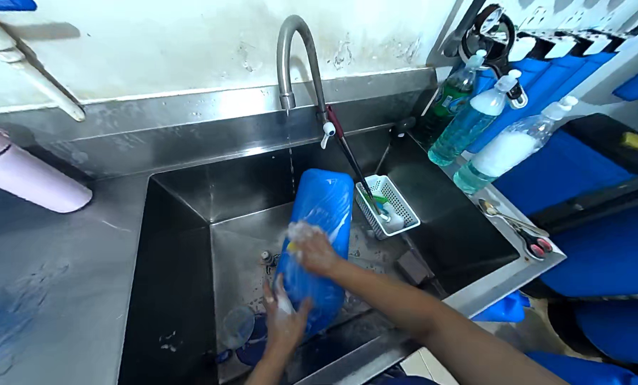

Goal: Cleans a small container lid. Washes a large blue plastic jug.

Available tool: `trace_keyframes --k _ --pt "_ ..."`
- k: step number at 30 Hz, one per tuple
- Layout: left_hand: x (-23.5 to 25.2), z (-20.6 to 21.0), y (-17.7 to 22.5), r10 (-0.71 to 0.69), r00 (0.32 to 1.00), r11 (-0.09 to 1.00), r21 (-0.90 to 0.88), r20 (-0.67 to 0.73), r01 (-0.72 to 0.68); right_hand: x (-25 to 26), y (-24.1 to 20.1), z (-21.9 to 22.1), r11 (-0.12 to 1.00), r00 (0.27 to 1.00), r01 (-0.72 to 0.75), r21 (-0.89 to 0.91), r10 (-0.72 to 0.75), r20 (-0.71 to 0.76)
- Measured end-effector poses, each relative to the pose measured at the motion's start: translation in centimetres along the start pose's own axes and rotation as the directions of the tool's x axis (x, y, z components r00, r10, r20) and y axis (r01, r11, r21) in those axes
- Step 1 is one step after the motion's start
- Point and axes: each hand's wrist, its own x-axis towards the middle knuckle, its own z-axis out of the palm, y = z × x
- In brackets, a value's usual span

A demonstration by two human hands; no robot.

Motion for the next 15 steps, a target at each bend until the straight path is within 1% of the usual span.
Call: trace_keyframes --k 2,3,4,5,6,7,8,9,10,11,12,13,14,15 --pt "-0.2 0.7 -0.4 0.000 0.986 0.996 0.092 0.165 -0.016 2.2 5.2 -3.2 0.985 0.985 -0.167 -0.031 0.166 -0.044" --pt "0.5 1.0 0.1 0.009 0.977 0.992 0.122 0.213 -0.036 3.3 8.0 -4.9 0.964 0.962 -0.265 -0.017 0.263 -0.075" --pt "1.3 1.4 0.9 0.024 0.973 0.987 0.152 0.231 -0.061 4.3 10.7 -6.5 0.932 0.928 -0.362 -0.001 0.360 -0.100" --pt "2.1 2.1 1.7 0.045 0.975 0.982 0.168 0.217 -0.083 5.2 12.9 -7.4 0.894 0.881 -0.449 0.010 0.444 -0.162" --pt "2.6 3.0 2.2 0.062 0.981 0.983 0.159 0.183 -0.092 5.8 14.0 -7.4 0.858 0.836 -0.514 0.016 0.505 -0.216" --pt "2.9 3.8 2.2 0.074 0.988 0.986 0.136 0.136 -0.092 5.8 13.6 -6.8 0.846 0.824 -0.532 0.016 0.522 -0.222" --pt "3.5 4.2 1.9 0.086 0.993 0.987 0.127 0.086 -0.096 5.0 11.6 -5.5 0.878 0.864 -0.479 0.002 0.471 -0.176" --pt "4.2 4.1 1.2 0.124 0.992 0.986 0.112 0.026 -0.127 3.5 8.6 -3.9 0.939 0.936 -0.343 -0.019 0.341 -0.089" --pt "5.0 3.5 0.0 0.192 0.981 0.978 0.085 -0.036 -0.189 1.7 5.5 -2.2 0.989 0.989 -0.147 -0.009 0.147 -0.001" --pt "5.8 2.5 -1.5 0.258 0.963 0.966 0.059 -0.077 -0.253 0.4 3.4 -0.7 0.998 0.998 0.055 0.022 -0.055 0.029" --pt "6.5 1.1 -2.7 0.302 0.949 0.953 0.045 -0.085 -0.300 0.2 2.6 -0.3 0.981 0.981 0.190 0.043 -0.192 0.026" --pt "7.0 -0.2 -3.3 0.319 0.945 0.948 0.030 -0.075 -0.318 1.3 3.6 -1.1 0.976 0.976 0.216 0.039 -0.216 -0.004" --pt "7.4 -1.2 -3.8 0.349 0.934 0.937 0.012 -0.078 -0.349 3.3 6.2 -3.3 0.992 0.992 0.128 0.022 -0.128 -0.021" --pt "7.9 -1.7 -4.2 0.374 0.924 0.927 -0.010 -0.083 -0.376 5.9 10.0 -6.1 1.000 0.999 -0.020 -0.008 0.020 -0.038"
